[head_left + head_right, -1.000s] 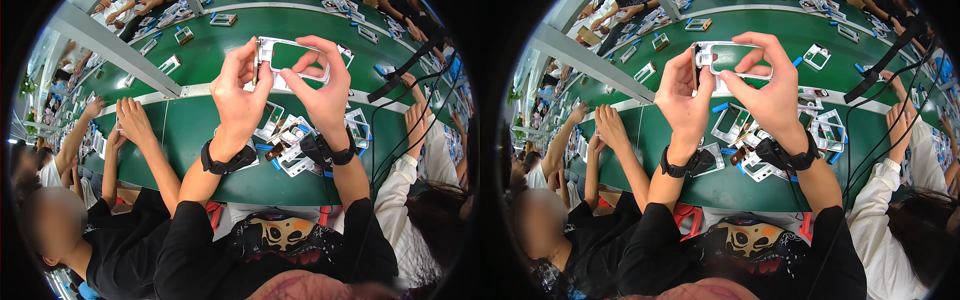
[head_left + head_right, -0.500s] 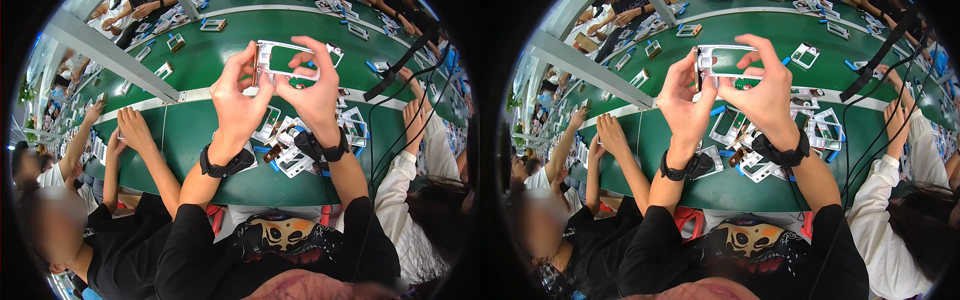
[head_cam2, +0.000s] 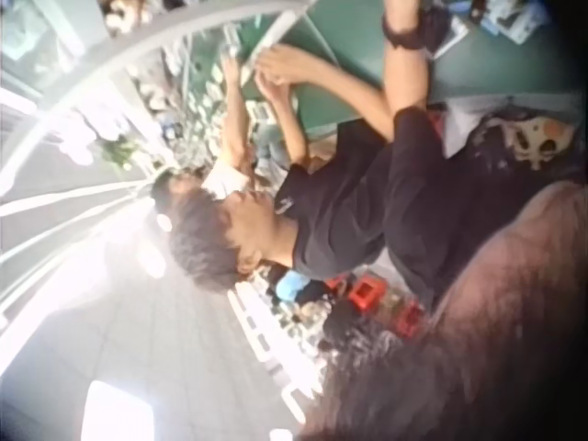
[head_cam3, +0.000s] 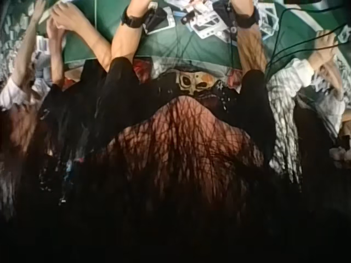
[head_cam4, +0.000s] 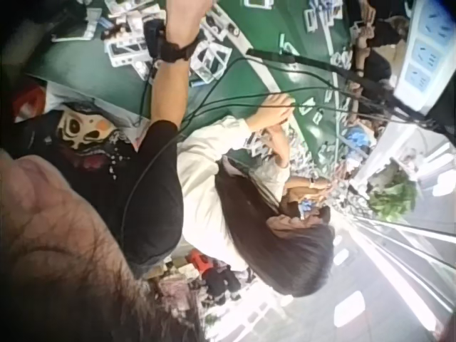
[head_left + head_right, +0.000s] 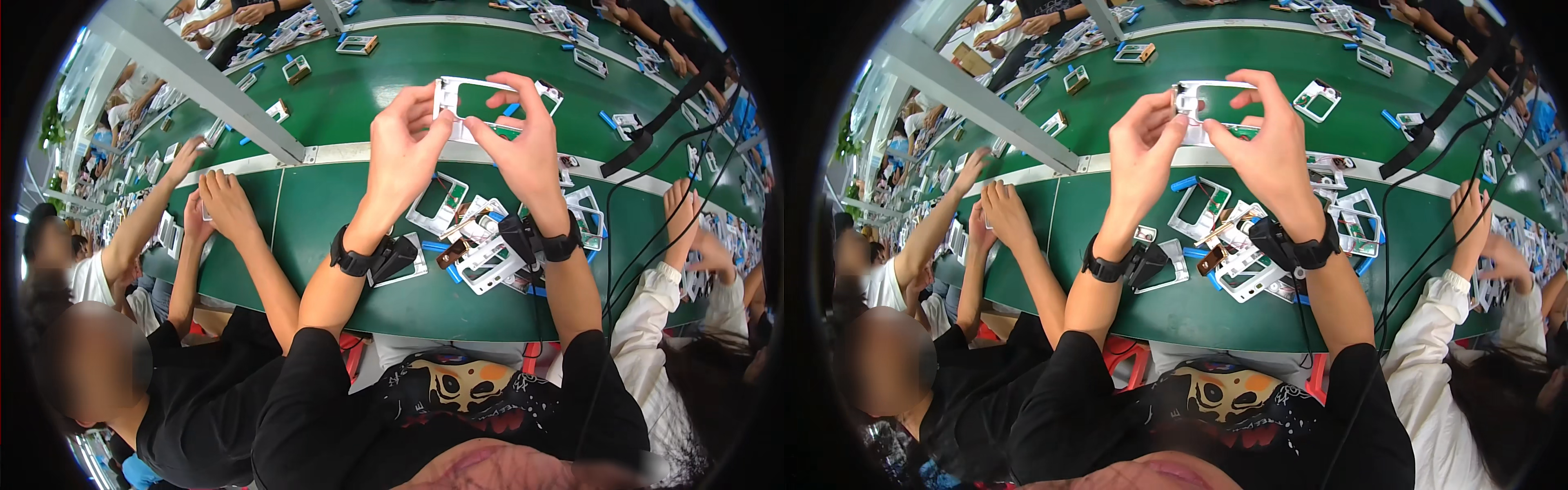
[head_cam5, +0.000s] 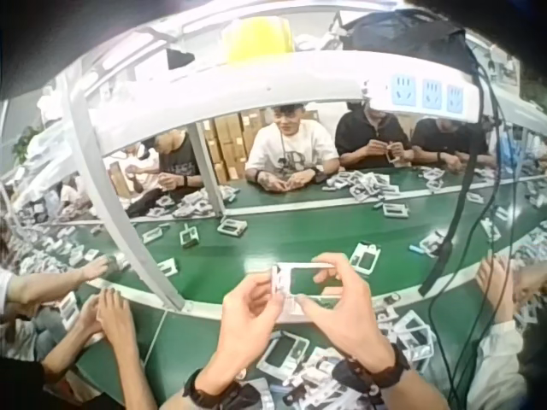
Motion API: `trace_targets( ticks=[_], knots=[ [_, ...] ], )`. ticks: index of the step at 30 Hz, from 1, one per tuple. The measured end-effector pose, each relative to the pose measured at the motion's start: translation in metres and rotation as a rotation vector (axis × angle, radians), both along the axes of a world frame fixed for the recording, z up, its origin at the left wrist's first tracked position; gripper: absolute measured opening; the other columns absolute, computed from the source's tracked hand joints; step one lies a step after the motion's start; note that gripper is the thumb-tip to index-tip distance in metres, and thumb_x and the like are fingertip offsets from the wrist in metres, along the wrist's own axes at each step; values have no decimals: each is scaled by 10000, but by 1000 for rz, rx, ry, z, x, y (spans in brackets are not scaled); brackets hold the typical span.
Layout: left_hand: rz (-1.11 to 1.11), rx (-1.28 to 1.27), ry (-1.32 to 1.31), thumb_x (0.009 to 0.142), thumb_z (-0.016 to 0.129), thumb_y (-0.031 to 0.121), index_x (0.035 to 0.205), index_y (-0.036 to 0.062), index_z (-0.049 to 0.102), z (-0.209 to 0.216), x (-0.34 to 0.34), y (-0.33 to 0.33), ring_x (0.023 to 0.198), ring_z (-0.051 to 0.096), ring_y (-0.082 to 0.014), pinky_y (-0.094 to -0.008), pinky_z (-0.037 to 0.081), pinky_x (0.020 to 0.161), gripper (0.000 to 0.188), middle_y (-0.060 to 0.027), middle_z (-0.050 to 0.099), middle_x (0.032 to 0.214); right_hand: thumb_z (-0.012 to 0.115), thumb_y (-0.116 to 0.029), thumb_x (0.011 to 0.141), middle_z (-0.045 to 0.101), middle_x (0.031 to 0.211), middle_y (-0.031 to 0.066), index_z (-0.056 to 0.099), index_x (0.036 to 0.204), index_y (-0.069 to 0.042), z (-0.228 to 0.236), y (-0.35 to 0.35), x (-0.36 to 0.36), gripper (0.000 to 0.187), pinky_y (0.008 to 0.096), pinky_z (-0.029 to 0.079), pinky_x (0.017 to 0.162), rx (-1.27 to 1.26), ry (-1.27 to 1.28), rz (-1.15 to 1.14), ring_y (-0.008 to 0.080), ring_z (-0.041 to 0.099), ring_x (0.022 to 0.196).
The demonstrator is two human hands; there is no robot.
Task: Manually assembling small components into phone screen frames at a factory workbench.
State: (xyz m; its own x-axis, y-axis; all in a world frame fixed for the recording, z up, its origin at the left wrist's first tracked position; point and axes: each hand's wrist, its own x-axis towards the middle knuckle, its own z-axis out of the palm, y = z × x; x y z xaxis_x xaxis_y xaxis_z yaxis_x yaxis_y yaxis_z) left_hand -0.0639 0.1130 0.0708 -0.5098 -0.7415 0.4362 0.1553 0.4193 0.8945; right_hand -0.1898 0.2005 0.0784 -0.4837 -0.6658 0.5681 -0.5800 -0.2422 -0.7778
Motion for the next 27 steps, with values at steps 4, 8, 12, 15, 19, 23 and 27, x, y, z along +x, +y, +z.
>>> trace_targets(
  ticks=[4,8,12,15,19,23,27],
  knots=[
    [-94,139,10,872,615,66,1169,-81,545,3,4,-7,832,649,-124,-278,539,723,338,-146,687,970,744,-70,705,565,931,59,560,1146,-71,1,2,1,478,299,528,736,89,-68,9,141,575,916],
    [-183,307,10,891,604,107,1184,-66,548,7,9,-12,830,661,-140,-271,540,720,345,-147,692,963,742,-65,697,565,929,53,559,1146,-65,-1,0,-4,485,309,528,738,77,-63,51,139,566,941],
    [-256,361,-5,911,577,123,1205,-40,544,7,13,-18,844,674,-169,-273,547,737,337,-155,687,1001,735,-58,690,569,941,60,560,1148,-64,-5,-1,-7,490,312,527,743,82,-27,62,139,570,936],
    [-303,453,-31,900,592,119,1199,-40,546,7,16,-26,835,676,-174,-278,550,731,342,-162,685,1014,754,-79,690,572,1009,76,553,1179,-63,-6,-2,-9,528,298,520,757,148,44,54,139,576,956],
    [-341,549,-4,892,602,122,1165,-34,557,-14,16,-51,846,670,-177,-286,551,736,318,-137,682,996,750,-104,738,566,1085,94,535,1218,-46,-4,-2,-9,529,275,499,774,112,-201,80,145,583,977],
    [-221,642,93,897,604,126,1089,-42,565,-50,16,-109,906,647,-192,-303,561,777,258,-114,643,984,772,-143,749,527,1193,166,517,1219,-2,11,16,-53,553,279,515,754,-114,-102,-125,186,604,925],
    [-141,709,117,897,607,115,1057,-44,567,-106,24,-161,910,645,-205,-310,555,815,229,-128,636,1017,693,-105,835,555,1184,117,530,1222,-10,26,30,-62,431,235,467,747,-183,-117,-206,132,594,951]
  ],
)
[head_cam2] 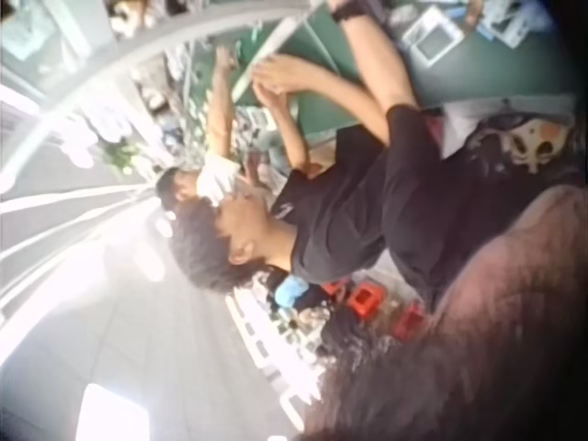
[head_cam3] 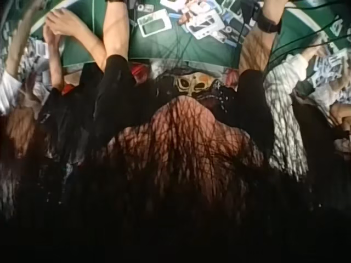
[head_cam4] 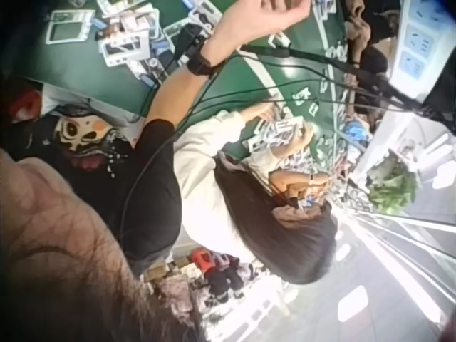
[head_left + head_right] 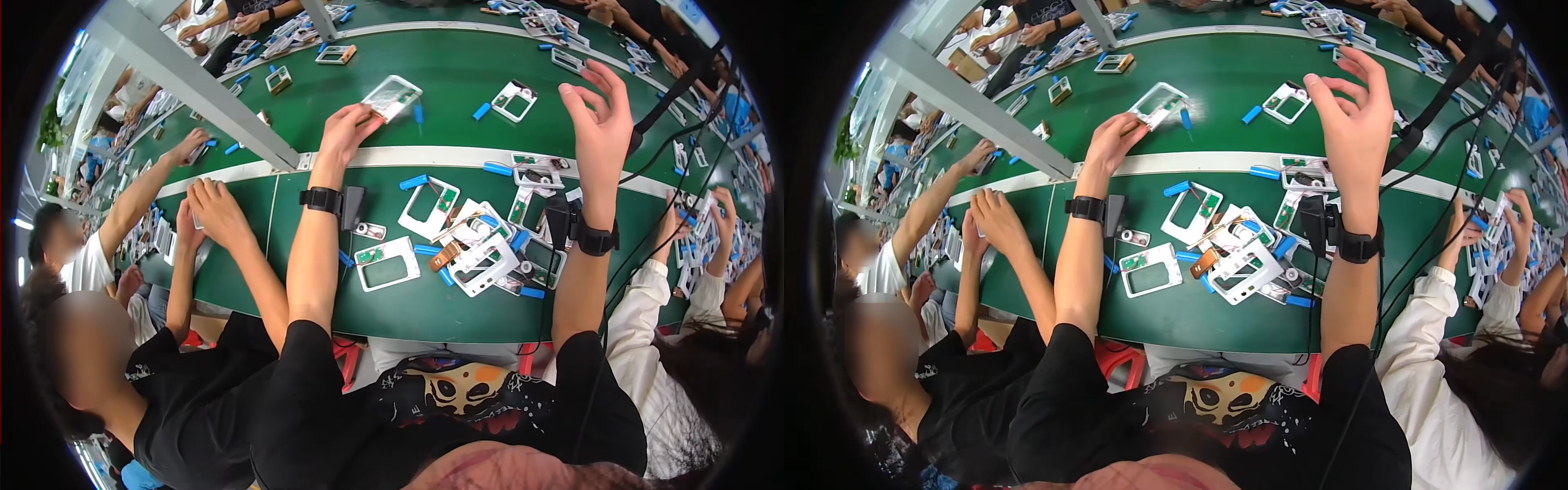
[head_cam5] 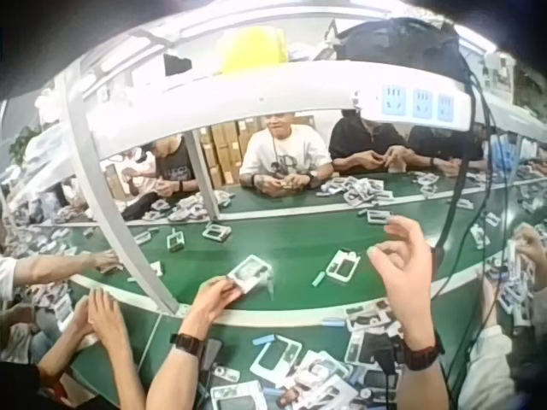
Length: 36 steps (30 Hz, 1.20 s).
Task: Manually assembling small components into phone screen frames at a factory workbench.
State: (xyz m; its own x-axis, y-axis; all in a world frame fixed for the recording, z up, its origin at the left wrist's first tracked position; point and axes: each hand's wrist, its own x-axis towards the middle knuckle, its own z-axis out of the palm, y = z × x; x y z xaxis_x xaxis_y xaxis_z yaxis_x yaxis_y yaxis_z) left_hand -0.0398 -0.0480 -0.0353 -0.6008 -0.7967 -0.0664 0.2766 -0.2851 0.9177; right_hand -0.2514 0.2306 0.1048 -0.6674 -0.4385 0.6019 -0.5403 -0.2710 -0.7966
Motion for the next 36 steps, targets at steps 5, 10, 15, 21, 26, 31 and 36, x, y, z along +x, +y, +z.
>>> trace_targets(
  ticks=[5,10,15,21,26,31,36],
  knots=[
    [95,-39,-212,855,663,132,1064,-51,574,-28,-3,-34,880,655,-220,-301,544,832,292,-135,657,964,694,-111,835,558,1200,113,560,1183,-9,2,10,-10,387,228,459,736,5,-17,-30,121,592,939],
    [171,-462,-710,756,756,221,1100,-38,613,-25,0,-51,864,669,-228,-311,535,795,454,-141,686,920,693,-119,836,575,1163,90,590,1143,-10,2,11,-10,342,221,450,713,34,-23,-22,105,589,923],
    [270,-631,-880,698,783,294,1128,15,639,-25,13,-62,888,666,-257,-349,512,813,533,-154,688,1000,697,-123,834,583,1141,76,600,1131,-14,2,10,-6,331,215,445,703,37,-26,-12,99,593,904],
    [504,-1005,-995,695,766,236,1095,16,646,-10,11,-38,962,644,-302,-381,497,851,472,-191,662,1069,697,-125,836,591,1125,72,608,1119,-15,-1,9,-5,317,208,443,724,65,-29,14,98,598,890],
    [-83,-986,-716,723,764,225,1134,39,619,61,3,18,983,618,-246,-370,498,840,474,-129,651,1047,683,-113,847,617,1059,65,608,1104,-4,-2,5,-4,289,206,448,754,127,10,79,95,598,888],
    [-790,-1018,-773,638,811,176,1237,56,549,71,-9,88,999,604,-265,-367,486,874,664,-151,614,1125,665,-89,860,632,1004,57,602,1097,8,-9,-7,0,264,212,457,781,242,54,172,94,596,890],
    [-709,-1283,-896,540,832,161,1222,113,575,40,-4,111,1059,543,-338,-375,453,919,730,-170,588,1047,652,-64,870,631,986,53,599,1097,12,-9,-14,12,245,217,460,799,275,69,267,93,593,895]
  ],
)
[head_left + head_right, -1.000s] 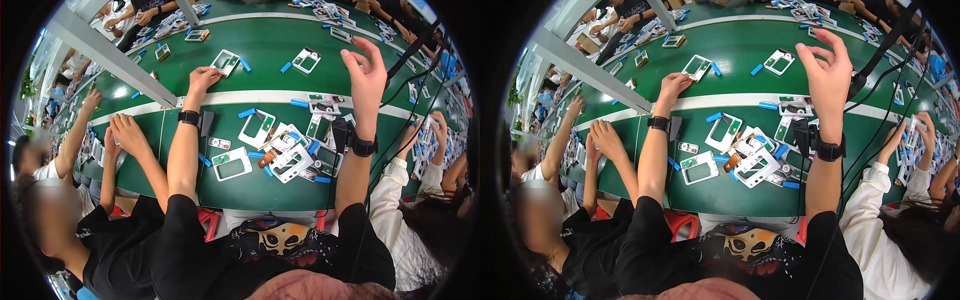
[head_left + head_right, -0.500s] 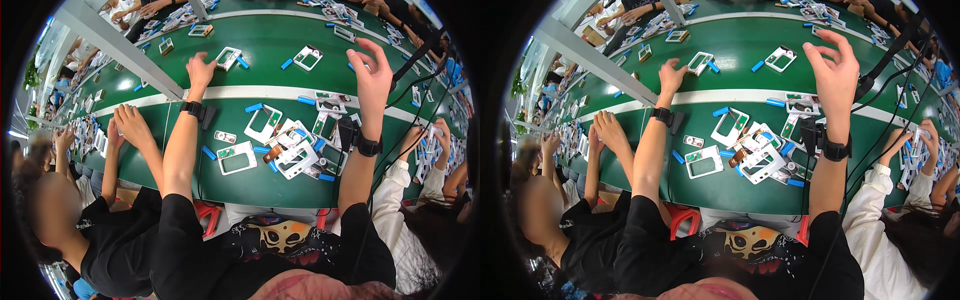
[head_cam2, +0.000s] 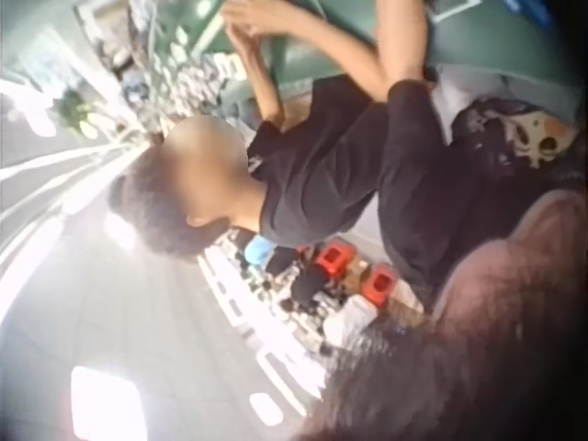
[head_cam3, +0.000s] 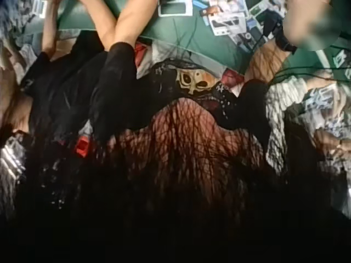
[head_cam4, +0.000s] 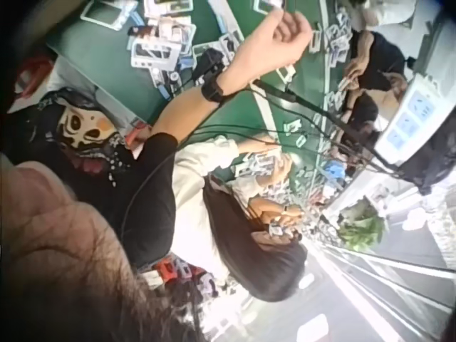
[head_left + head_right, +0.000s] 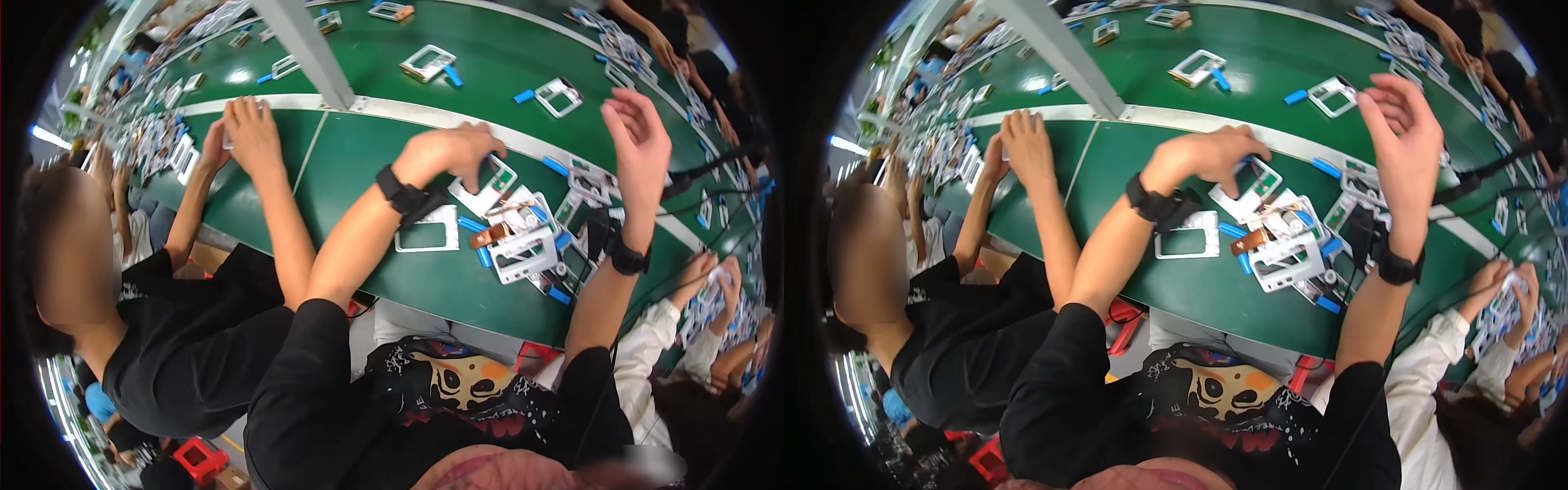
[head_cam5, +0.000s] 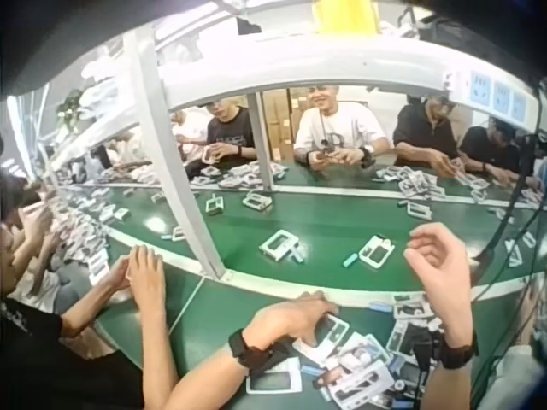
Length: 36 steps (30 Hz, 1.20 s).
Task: Manually assembling small components into phone screen frames at a factory workbench.
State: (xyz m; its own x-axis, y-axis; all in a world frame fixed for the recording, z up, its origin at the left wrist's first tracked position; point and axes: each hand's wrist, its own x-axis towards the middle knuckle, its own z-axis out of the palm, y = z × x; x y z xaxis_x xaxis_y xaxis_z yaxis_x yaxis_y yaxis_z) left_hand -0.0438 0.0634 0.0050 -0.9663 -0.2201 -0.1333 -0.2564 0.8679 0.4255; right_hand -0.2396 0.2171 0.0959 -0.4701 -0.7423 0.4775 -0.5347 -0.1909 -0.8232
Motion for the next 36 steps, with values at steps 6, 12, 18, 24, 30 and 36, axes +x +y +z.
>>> trace_targets(
  ticks=[6,12,18,24,30,36],
  knots=[
    [68,65,178,598,751,109,770,85,659,-38,-21,-4,906,584,-331,-417,485,749,196,-134,572,912,642,-62,886,621,959,48,590,1114,7,-13,3,-8,243,206,456,788,-1,50,-20,86,581,870],
    [171,23,200,659,704,159,751,81,657,-26,-11,-11,731,631,-330,-433,498,640,130,-124,635,737,629,-58,894,620,955,43,589,1121,5,-28,-2,-9,239,206,457,787,6,72,39,83,579,871],
    [272,-53,473,651,659,183,732,31,621,24,12,-37,705,622,-356,-452,484,617,176,-189,625,728,639,-72,888,633,964,42,593,1121,-3,-30,-11,8,247,225,470,815,102,105,26,98,592,904],
    [409,109,589,727,710,70,839,-3,578,66,40,-41,765,642,-172,-296,515,662,188,-73,624,773,648,-86,873,633,1079,92,560,1137,10,-27,-30,38,295,261,488,812,180,222,76,131,601,979],
    [445,500,770,757,681,13,1083,-16,567,79,22,-12,826,652,-140,-267,525,710,346,-70,650,793,600,-109,903,629,1102,100,504,1216,9,-34,-21,35,347,264,489,798,242,-123,262,139,606,984],
    [322,695,661,795,687,14,1210,-34,542,83,16,11,904,659,-160,-271,529,692,443,-76,659,868,558,-105,917,654,1004,91,515,1218,11,-23,-18,43,325,260,486,744,38,-418,417,122,623,844]
  ],
)
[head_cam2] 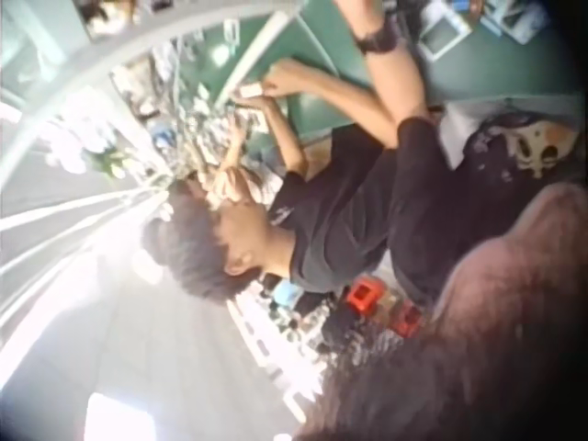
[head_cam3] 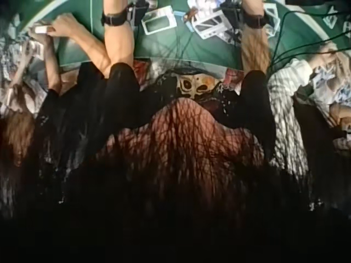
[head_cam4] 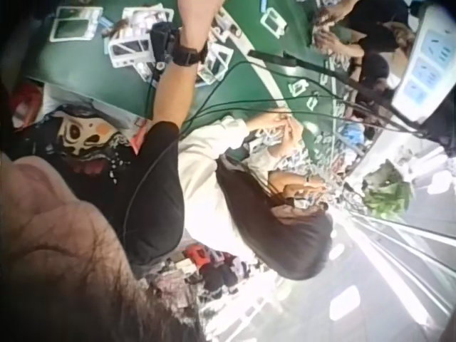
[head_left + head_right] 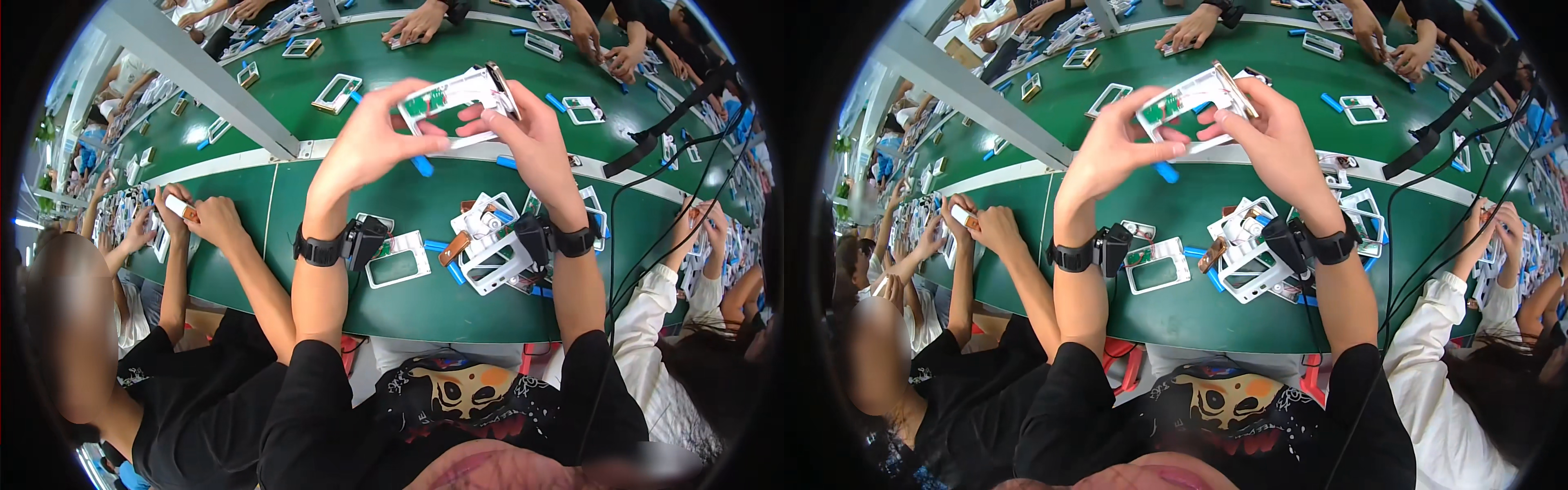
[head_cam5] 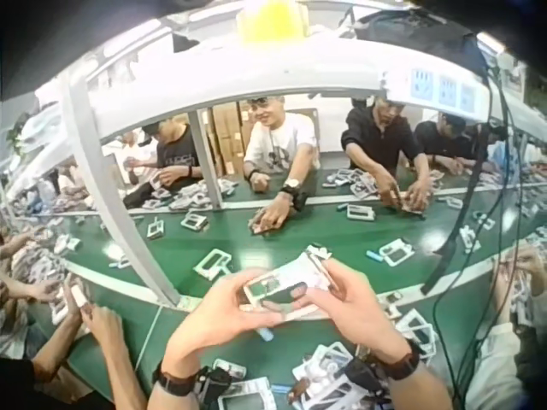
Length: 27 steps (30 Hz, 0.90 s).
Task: Manually assembling small components into phone screen frames at a factory workbench.
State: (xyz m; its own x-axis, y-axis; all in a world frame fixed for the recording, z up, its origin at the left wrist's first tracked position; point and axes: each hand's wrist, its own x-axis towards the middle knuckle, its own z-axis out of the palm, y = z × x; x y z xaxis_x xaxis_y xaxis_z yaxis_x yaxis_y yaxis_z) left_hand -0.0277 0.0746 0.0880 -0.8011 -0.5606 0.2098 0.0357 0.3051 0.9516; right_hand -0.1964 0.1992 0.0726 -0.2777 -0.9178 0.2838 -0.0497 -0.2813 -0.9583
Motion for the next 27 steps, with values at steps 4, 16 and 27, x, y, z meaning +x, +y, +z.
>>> trace_targets(
  ticks=[4,16,27],
  knots=[
    [-186,60,-157,806,704,44,1141,-42,594,-10,-8,-1,901,656,-147,-260,533,681,363,-75,667,903,570,-105,906,654,920,69,547,1188,12,1,0,-11,306,251,469,702,74,42,-45,112,596,722],
    [226,270,265,787,740,83,1006,-43,638,-12,-22,9,659,644,-110,-251,531,587,273,-84,683,879,644,-88,857,597,1024,101,539,1142,12,-9,-9,19,319,229,481,605,-7,-91,-98,124,604,868],
    [209,236,549,758,746,26,988,-16,644,-3,-30,24,768,601,-127,-286,492,614,255,-83,609,970,613,-26,845,604,828,139,396,1180,10,4,-1,22,400,263,493,456,-30,-151,-189,184,635,577]
  ],
)
